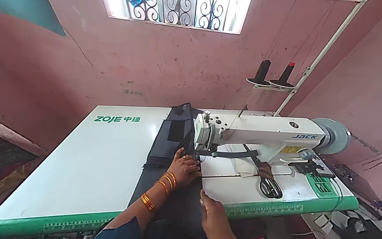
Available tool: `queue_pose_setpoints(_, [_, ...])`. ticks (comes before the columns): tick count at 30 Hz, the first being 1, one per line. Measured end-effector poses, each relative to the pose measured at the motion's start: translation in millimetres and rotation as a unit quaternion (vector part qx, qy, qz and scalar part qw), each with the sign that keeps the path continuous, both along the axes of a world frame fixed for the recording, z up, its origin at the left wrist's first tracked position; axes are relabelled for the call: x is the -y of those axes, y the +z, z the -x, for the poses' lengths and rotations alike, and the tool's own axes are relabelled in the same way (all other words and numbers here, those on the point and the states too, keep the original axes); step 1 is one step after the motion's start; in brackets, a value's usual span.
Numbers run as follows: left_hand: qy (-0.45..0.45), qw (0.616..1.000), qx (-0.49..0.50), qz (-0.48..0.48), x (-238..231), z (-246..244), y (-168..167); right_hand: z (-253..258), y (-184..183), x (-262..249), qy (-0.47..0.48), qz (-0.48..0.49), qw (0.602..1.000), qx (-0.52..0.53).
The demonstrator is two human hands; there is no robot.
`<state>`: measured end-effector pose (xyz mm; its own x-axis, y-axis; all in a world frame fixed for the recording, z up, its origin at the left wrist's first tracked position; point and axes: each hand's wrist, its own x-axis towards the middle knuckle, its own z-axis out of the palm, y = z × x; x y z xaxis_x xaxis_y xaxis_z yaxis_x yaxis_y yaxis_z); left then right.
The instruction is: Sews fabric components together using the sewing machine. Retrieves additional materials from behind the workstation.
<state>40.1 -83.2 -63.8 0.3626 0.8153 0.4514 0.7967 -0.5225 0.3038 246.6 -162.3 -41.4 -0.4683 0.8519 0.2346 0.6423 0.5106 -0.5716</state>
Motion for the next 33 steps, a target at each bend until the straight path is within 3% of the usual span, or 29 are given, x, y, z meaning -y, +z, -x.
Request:
queue_pose_setpoints(3, [0.005,1.000,-0.003,0.007,-12,5,0,6,2,-13,0.006,0.027,0.999,0.024])
queue_pose_setpoints(8, [0.058,0.987,-0.012,0.147,-36,15,16,18,4,-38,0.000,0.055,0.998,0.005])
queue_pose_setpoints(16, [0.141,0.959,-0.034,0.242,-60,17,37,29,8,-70,-0.025,0.042,0.998,0.032])
queue_pose_setpoints(22, [0.143,0.953,-0.052,0.264,-57,17,37,18,9,-43,-0.028,0.060,0.998,0.012])
queue_pose_setpoints(25, [0.145,0.953,-0.053,0.261,-58,18,35,12,1,-28,-0.014,-0.017,0.999,0.024])
queue_pose_setpoints(33, [0.136,0.956,-0.061,0.253,-92,38,35,26,-8,-65,-0.016,-0.072,0.997,0.012])
